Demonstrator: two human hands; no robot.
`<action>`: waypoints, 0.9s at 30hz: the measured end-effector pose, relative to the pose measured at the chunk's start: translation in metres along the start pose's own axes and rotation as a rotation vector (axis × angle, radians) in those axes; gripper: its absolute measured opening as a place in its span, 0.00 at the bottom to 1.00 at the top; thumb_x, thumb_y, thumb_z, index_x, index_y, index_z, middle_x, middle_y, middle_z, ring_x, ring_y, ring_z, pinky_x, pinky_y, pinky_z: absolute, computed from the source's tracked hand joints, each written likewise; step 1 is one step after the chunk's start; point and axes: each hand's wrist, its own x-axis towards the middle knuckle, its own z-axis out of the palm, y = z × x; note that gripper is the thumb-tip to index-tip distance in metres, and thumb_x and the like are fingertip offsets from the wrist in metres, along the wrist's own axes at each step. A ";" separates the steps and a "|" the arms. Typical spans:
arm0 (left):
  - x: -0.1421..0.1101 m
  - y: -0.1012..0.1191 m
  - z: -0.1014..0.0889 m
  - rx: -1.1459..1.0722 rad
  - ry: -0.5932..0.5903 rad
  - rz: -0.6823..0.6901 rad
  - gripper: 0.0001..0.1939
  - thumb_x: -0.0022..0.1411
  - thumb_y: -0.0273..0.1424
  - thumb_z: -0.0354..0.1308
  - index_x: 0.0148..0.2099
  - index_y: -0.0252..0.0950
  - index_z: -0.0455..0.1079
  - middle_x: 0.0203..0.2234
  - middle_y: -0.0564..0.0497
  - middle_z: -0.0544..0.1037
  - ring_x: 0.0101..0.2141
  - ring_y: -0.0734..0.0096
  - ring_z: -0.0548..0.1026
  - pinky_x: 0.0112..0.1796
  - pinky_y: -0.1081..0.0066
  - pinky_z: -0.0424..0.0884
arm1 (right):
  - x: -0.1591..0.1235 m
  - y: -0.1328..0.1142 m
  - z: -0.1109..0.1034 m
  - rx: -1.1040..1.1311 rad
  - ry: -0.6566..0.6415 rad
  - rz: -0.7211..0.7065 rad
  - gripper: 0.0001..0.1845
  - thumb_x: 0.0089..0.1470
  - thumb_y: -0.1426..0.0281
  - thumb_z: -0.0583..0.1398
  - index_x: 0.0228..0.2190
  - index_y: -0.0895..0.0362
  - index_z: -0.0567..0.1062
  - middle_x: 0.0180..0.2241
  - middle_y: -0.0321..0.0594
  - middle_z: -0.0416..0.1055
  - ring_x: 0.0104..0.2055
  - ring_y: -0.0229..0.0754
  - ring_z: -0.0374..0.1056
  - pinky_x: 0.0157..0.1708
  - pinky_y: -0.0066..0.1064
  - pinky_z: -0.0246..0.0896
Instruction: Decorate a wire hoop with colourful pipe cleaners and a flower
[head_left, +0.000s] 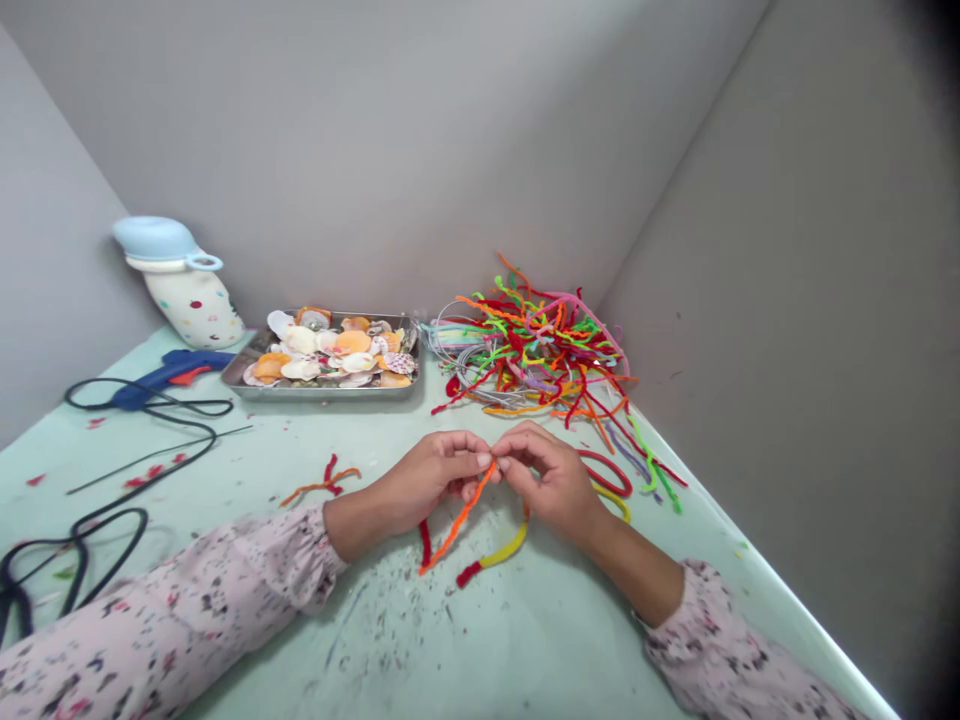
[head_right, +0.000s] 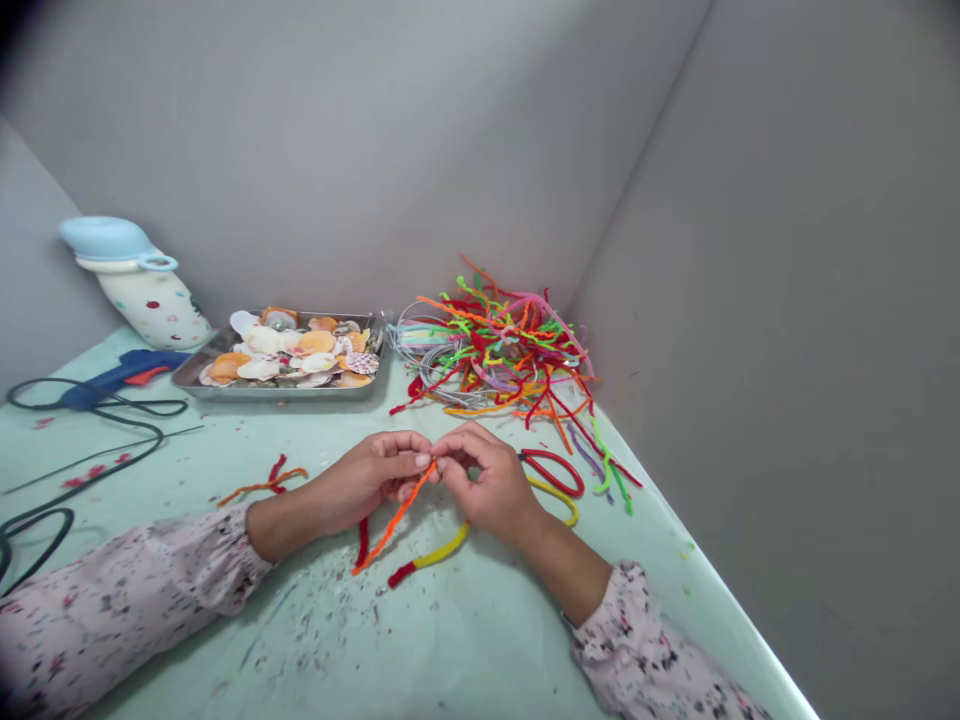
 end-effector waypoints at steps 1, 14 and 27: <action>0.000 0.000 0.000 0.002 -0.007 -0.006 0.06 0.54 0.30 0.60 0.33 0.32 0.68 0.24 0.53 0.71 0.19 0.84 0.62 0.21 0.80 0.57 | 0.000 0.000 0.001 0.012 0.010 0.004 0.09 0.51 0.78 0.56 0.34 0.56 0.73 0.33 0.38 0.67 0.32 0.37 0.67 0.30 0.28 0.64; -0.002 0.004 0.003 -0.004 -0.071 -0.060 0.04 0.53 0.27 0.56 0.32 0.31 0.69 0.19 0.56 0.64 0.18 0.83 0.56 0.20 0.78 0.49 | -0.004 0.002 0.007 0.131 0.053 0.069 0.09 0.51 0.79 0.56 0.32 0.56 0.73 0.31 0.37 0.68 0.30 0.35 0.67 0.30 0.26 0.65; -0.001 0.002 0.001 -0.021 -0.060 -0.102 0.06 0.51 0.28 0.59 0.32 0.31 0.68 0.21 0.55 0.66 0.18 0.84 0.56 0.20 0.78 0.48 | -0.004 0.004 0.006 0.079 0.029 0.089 0.10 0.52 0.75 0.57 0.38 0.56 0.73 0.33 0.39 0.69 0.31 0.36 0.68 0.32 0.27 0.67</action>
